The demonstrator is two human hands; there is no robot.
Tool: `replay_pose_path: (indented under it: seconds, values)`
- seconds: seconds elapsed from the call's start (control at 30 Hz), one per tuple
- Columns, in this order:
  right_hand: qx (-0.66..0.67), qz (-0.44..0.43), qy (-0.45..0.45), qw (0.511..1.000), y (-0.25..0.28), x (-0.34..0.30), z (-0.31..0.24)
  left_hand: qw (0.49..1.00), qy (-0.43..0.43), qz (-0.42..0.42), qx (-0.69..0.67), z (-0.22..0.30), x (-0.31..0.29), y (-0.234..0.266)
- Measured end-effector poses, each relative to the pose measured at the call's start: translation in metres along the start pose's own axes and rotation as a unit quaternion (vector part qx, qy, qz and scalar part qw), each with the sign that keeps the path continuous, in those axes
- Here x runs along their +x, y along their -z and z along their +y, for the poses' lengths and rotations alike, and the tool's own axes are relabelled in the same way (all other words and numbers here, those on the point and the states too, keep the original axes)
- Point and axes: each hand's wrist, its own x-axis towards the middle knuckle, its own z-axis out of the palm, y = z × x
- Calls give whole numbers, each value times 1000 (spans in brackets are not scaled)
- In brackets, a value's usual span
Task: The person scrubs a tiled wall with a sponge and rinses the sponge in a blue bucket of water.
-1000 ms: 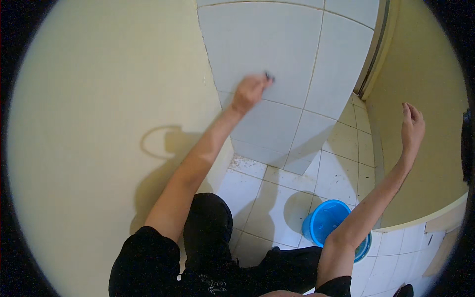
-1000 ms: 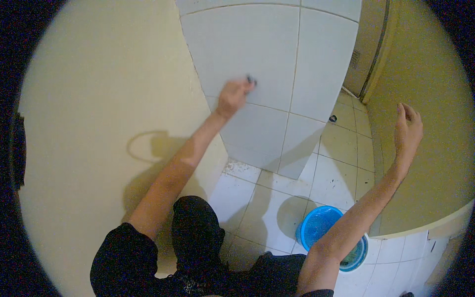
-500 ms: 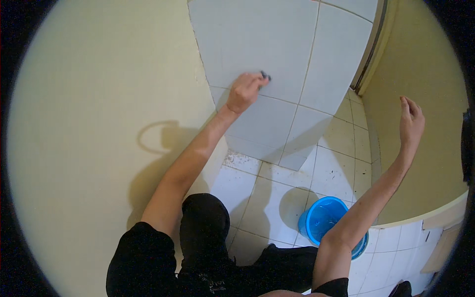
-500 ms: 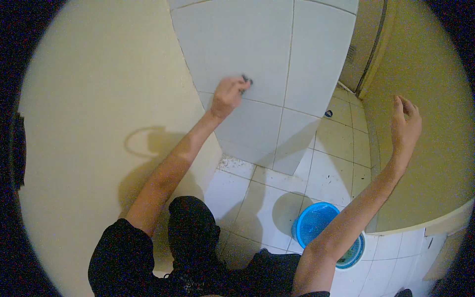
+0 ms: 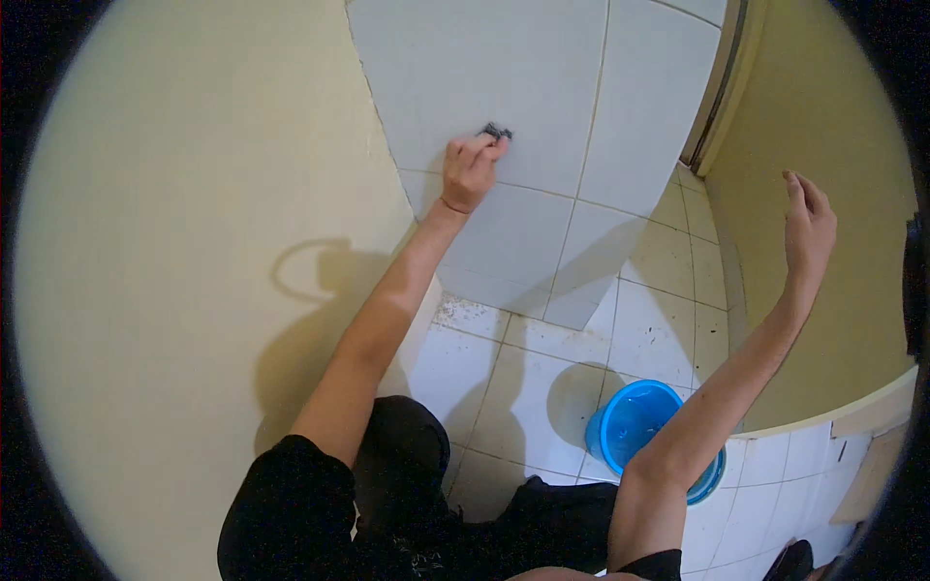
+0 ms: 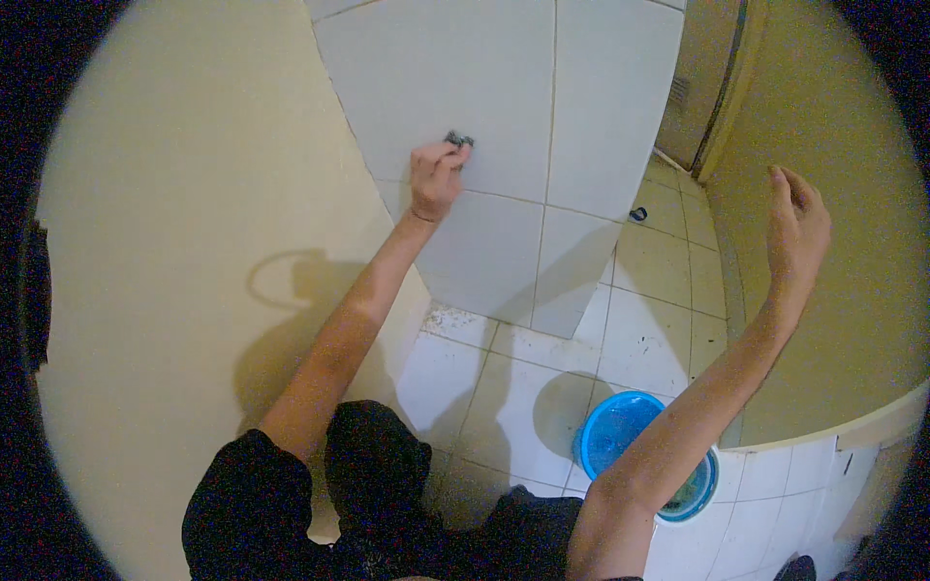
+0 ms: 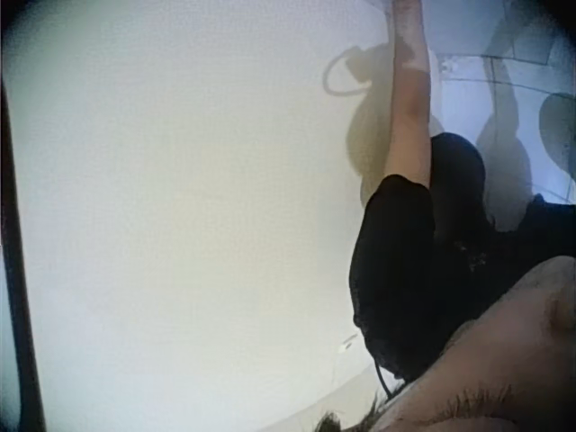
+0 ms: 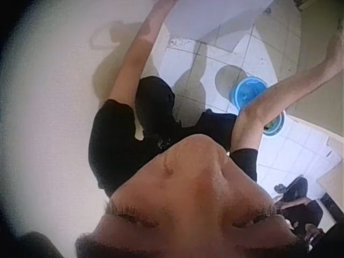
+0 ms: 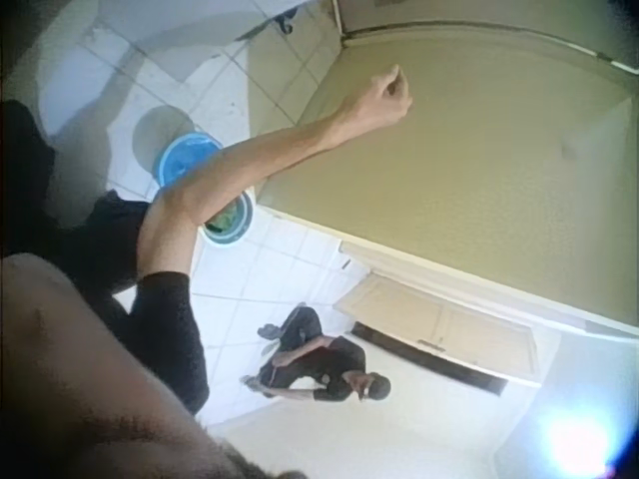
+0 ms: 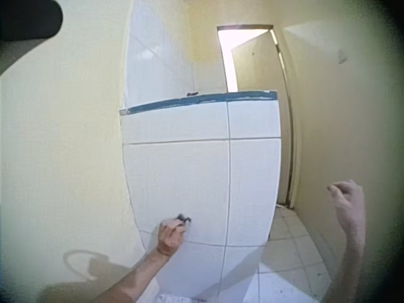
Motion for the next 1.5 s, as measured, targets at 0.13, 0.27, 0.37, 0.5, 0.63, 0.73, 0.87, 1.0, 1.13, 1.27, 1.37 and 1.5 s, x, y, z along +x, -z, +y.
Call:
replay_pose_path:
  seconds: [0.13,0.27,0.37,0.5,0.63,0.73,0.87,1.0,1.13,1.27,1.37,1.5]
  values:
    - [-2,-7,26,1000,-2,5,8,925,-275,-199,-171,15,-10,2]
    - [-11,11,30,999,7,2,4,983,-118,-54,-128,15,66,-2]
    - [3,25,36,999,12,1,-1,973,-151,-66,-160,39,50,-15]
    - [4,17,15,1000,5,-3,-6,935,-266,-153,-180,24,53,-20]
    - [-26,27,15,999,19,-5,-13,984,-106,-10,-141,32,67,-28]
    - [-14,32,33,999,16,-5,-14,902,-299,-196,-242,33,49,-25]
    - [-17,33,25,999,25,-4,9,968,-238,-1,-81,-10,140,-29]
    - [3,12,14,1000,20,-6,0,962,136,237,24,-91,183,6]
    - [-8,23,30,999,24,-3,6,966,218,127,51,-48,74,5]
    - [-8,12,-11,1000,21,2,19,961,274,23,-13,5,-14,23]
    - [28,11,13,999,17,5,25,980,197,13,30,-20,26,23]
    - [-14,-2,16,1000,17,5,27,969,197,144,38,-69,169,10]
